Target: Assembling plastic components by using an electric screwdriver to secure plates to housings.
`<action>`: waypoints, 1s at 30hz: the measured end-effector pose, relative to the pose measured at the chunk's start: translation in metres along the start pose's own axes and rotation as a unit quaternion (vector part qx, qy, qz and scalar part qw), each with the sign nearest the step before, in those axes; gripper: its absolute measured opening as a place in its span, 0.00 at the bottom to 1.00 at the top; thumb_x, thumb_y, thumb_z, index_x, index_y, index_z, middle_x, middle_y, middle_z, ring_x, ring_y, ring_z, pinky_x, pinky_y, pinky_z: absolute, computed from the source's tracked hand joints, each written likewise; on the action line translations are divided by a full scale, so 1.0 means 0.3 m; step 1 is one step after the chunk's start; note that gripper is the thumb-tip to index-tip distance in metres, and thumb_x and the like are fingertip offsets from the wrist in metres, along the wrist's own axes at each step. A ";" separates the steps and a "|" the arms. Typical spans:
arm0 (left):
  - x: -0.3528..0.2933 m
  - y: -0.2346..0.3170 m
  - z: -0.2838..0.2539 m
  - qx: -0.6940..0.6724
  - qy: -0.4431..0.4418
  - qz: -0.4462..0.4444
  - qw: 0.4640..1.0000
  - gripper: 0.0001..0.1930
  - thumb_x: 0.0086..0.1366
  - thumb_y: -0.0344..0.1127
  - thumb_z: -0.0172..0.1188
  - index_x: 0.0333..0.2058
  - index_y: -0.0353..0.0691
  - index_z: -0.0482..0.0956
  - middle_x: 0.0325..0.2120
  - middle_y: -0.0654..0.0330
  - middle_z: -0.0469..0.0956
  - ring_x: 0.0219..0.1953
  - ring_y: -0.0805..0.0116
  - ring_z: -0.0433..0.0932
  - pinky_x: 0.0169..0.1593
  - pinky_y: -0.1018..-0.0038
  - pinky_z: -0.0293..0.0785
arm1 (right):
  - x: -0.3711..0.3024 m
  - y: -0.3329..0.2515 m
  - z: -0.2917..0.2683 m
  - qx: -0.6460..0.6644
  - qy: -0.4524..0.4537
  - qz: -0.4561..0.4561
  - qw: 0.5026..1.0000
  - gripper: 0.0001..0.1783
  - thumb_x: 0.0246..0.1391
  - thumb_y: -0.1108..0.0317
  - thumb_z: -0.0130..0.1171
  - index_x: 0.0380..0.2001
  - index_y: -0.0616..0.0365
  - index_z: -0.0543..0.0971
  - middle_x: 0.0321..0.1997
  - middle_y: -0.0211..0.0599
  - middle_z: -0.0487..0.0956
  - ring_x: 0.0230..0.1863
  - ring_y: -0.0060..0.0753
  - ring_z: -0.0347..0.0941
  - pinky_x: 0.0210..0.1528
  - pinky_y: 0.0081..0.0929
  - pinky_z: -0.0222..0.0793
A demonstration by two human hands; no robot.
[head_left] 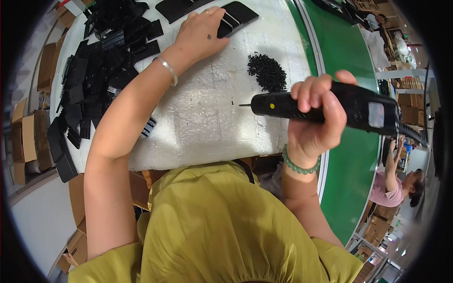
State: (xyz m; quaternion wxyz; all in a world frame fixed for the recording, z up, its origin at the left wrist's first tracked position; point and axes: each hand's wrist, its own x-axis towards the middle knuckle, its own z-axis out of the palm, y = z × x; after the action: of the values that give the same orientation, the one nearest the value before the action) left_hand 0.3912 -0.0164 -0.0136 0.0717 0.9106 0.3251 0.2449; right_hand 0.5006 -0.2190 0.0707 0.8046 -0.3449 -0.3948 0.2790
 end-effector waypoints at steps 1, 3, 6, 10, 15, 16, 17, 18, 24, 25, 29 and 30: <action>-0.023 0.002 -0.001 -0.058 -0.002 0.005 0.998 0.35 0.47 0.40 0.65 0.55 0.38 0.64 0.51 0.50 0.69 0.52 0.53 0.67 0.54 0.67 0.64 | 0.002 0.016 -0.001 0.007 -0.006 0.007 1.000 0.21 0.46 0.74 0.50 0.45 0.62 0.62 0.20 0.35 0.67 0.19 0.27 0.63 0.27 0.29 0.64; -0.107 0.021 -0.024 -0.046 0.018 0.019 0.999 0.36 0.47 0.39 0.65 0.55 0.38 0.63 0.48 0.50 0.70 0.51 0.53 0.68 0.53 0.66 0.64 | -0.003 0.043 -0.011 0.008 -0.017 0.024 1.000 0.20 0.46 0.74 0.50 0.44 0.62 0.62 0.19 0.35 0.68 0.19 0.27 0.63 0.27 0.28 0.64; -0.199 0.055 -0.124 -0.092 -0.026 0.013 0.995 0.37 0.46 0.37 0.66 0.56 0.38 0.62 0.45 0.50 0.72 0.47 0.53 0.69 0.51 0.66 0.65 | -0.010 0.051 -0.007 0.008 -0.006 0.035 0.999 0.20 0.46 0.74 0.50 0.44 0.62 0.63 0.19 0.35 0.68 0.19 0.26 0.63 0.27 0.28 0.64; -0.294 0.051 -0.218 -0.157 -0.103 0.014 0.982 0.38 0.46 0.33 0.66 0.57 0.39 0.60 0.42 0.50 0.73 0.43 0.53 0.69 0.50 0.66 0.66 | -0.001 0.001 -0.004 0.052 -0.021 0.010 0.998 0.21 0.46 0.74 0.49 0.46 0.60 0.63 0.20 0.34 0.66 0.19 0.26 0.62 0.27 0.29 0.64; -0.424 0.090 -0.332 -0.209 -0.227 0.020 0.951 0.41 0.42 0.33 0.70 0.57 0.38 0.61 0.57 0.47 0.60 0.54 0.50 0.63 0.58 0.65 0.60 | 0.008 -0.119 0.002 0.110 -0.092 0.010 0.990 0.24 0.48 0.69 0.48 0.52 0.55 0.63 0.19 0.27 0.63 0.18 0.23 0.60 0.27 0.26 0.60; -0.432 0.103 -0.350 -0.229 -0.251 0.019 0.941 0.41 0.42 0.33 0.70 0.57 0.39 0.61 0.59 0.48 0.56 0.56 0.49 0.61 0.59 0.64 0.58 | 0.014 -0.140 0.003 0.110 -0.101 0.009 0.989 0.25 0.48 0.69 0.47 0.53 0.55 0.63 0.19 0.26 0.63 0.18 0.22 0.60 0.28 0.26 0.60; -0.441 0.115 -0.359 -0.209 -0.219 0.028 0.953 0.42 0.40 0.35 0.71 0.57 0.40 0.61 0.59 0.51 0.58 0.58 0.49 0.59 0.60 0.62 0.57 | 0.018 -0.142 0.005 0.124 -0.110 0.004 0.986 0.25 0.48 0.69 0.47 0.53 0.55 0.63 0.19 0.26 0.63 0.18 0.22 0.60 0.28 0.25 0.60; -0.432 0.128 -0.370 -0.211 -0.219 0.027 0.952 0.42 0.40 0.35 0.71 0.57 0.40 0.61 0.59 0.51 0.58 0.58 0.49 0.59 0.60 0.62 0.57 | 0.026 -0.142 0.009 0.138 -0.120 -0.002 0.983 0.26 0.48 0.68 0.47 0.53 0.55 0.63 0.20 0.26 0.63 0.18 0.22 0.60 0.29 0.25 0.60; -0.328 0.221 -0.376 -0.161 -0.069 0.166 0.970 0.26 0.43 0.37 0.68 0.44 0.44 0.76 0.47 0.60 0.71 0.53 0.54 0.65 0.54 0.62 0.62 | 0.040 -0.143 0.051 0.114 -0.138 -0.006 0.984 0.20 0.45 0.70 0.50 0.45 0.57 0.66 0.20 0.23 0.63 0.20 0.16 0.59 0.32 0.21 0.57; -0.322 0.241 -0.352 -0.183 -0.010 0.167 0.969 0.18 0.44 0.34 0.67 0.38 0.44 0.78 0.38 0.64 0.76 0.48 0.57 0.68 0.50 0.63 0.65 | 0.036 -0.143 0.055 0.115 -0.141 -0.002 0.983 0.20 0.45 0.70 0.50 0.45 0.57 0.66 0.20 0.22 0.63 0.20 0.16 0.59 0.32 0.21 0.57; -0.317 0.239 -0.297 -0.180 0.013 0.194 0.964 0.14 0.44 0.33 0.67 0.34 0.43 0.78 0.32 0.66 0.77 0.45 0.58 0.71 0.48 0.64 0.66 | 0.036 -0.152 0.048 0.123 -0.155 0.003 0.980 0.19 0.45 0.70 0.51 0.44 0.56 0.67 0.20 0.21 0.63 0.20 0.15 0.60 0.32 0.20 0.57; -0.320 0.238 -0.292 -0.197 0.011 0.181 0.963 0.13 0.44 0.32 0.67 0.32 0.43 0.78 0.29 0.66 0.77 0.43 0.59 0.72 0.46 0.66 0.68 | 0.035 -0.152 0.047 0.122 -0.153 0.004 0.981 0.19 0.45 0.70 0.51 0.44 0.56 0.67 0.20 0.21 0.63 0.20 0.15 0.60 0.32 0.20 0.57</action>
State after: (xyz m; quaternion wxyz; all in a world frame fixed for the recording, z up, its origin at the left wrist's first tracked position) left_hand 0.3236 -0.1346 0.0450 0.2005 0.9192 0.1011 0.3234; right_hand 0.5027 -0.2342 0.1169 0.7694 -0.1994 -0.4750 0.3777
